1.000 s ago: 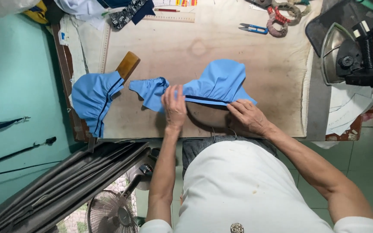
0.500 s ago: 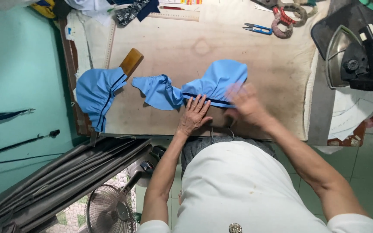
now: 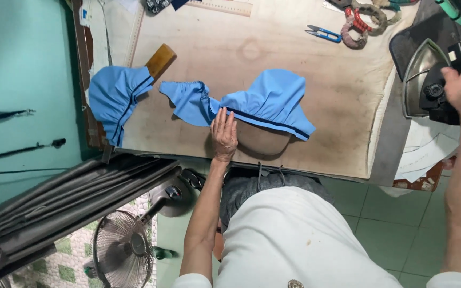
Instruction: Ironing and pressing blue fabric garment pieces on a tailor's workstation.
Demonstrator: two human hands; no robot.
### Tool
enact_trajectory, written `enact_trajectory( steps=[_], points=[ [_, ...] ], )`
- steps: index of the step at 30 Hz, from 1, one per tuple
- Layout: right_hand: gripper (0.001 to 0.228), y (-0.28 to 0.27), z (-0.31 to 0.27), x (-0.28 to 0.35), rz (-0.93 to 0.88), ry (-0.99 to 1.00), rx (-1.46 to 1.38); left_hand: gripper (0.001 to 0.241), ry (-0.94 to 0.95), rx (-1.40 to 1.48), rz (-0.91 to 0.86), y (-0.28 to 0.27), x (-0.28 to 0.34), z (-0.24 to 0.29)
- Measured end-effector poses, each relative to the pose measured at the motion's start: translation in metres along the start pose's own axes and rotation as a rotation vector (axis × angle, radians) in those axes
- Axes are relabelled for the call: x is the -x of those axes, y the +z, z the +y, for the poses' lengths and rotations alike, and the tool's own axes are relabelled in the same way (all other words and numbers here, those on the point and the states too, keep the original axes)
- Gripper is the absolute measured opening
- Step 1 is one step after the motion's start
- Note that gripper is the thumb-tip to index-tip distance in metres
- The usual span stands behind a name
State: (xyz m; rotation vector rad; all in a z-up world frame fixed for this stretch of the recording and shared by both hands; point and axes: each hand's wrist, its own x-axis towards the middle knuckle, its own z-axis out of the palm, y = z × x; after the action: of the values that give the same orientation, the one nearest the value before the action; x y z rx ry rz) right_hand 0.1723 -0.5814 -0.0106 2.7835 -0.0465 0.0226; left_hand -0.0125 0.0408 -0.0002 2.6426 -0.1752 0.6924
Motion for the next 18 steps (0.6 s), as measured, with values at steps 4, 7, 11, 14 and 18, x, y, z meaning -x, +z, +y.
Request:
enact_trajectory(
  steps=[4, 7, 11, 14, 18],
  points=[
    [0.052, -0.11, -0.044, 0.029, -0.279, 0.05, -0.875, 0.032, 0.004, 0.006, -0.014, 0.004, 0.002, 0.005],
    [0.049, -0.208, -0.114, 0.052, -0.425, 0.063, -1.006, 0.034, 0.07, 0.037, -0.04, 0.0, 0.009, 0.003],
    [0.037, -0.265, -0.204, 0.083, -0.312, -0.04, -1.251, 0.04, 0.194, 0.088, 0.025, 0.008, 0.005, -0.001],
    [0.045, -0.306, -0.269, 0.111, -0.515, -0.075, -1.047, 0.044, 0.238, 0.088, -0.003, 0.014, 0.006, -0.011],
    [0.047, -0.282, -0.323, 0.151, -0.579, -0.226, -1.0, 0.049, 0.237, 0.125, -0.019, 0.022, 0.01, -0.027]
  ],
)
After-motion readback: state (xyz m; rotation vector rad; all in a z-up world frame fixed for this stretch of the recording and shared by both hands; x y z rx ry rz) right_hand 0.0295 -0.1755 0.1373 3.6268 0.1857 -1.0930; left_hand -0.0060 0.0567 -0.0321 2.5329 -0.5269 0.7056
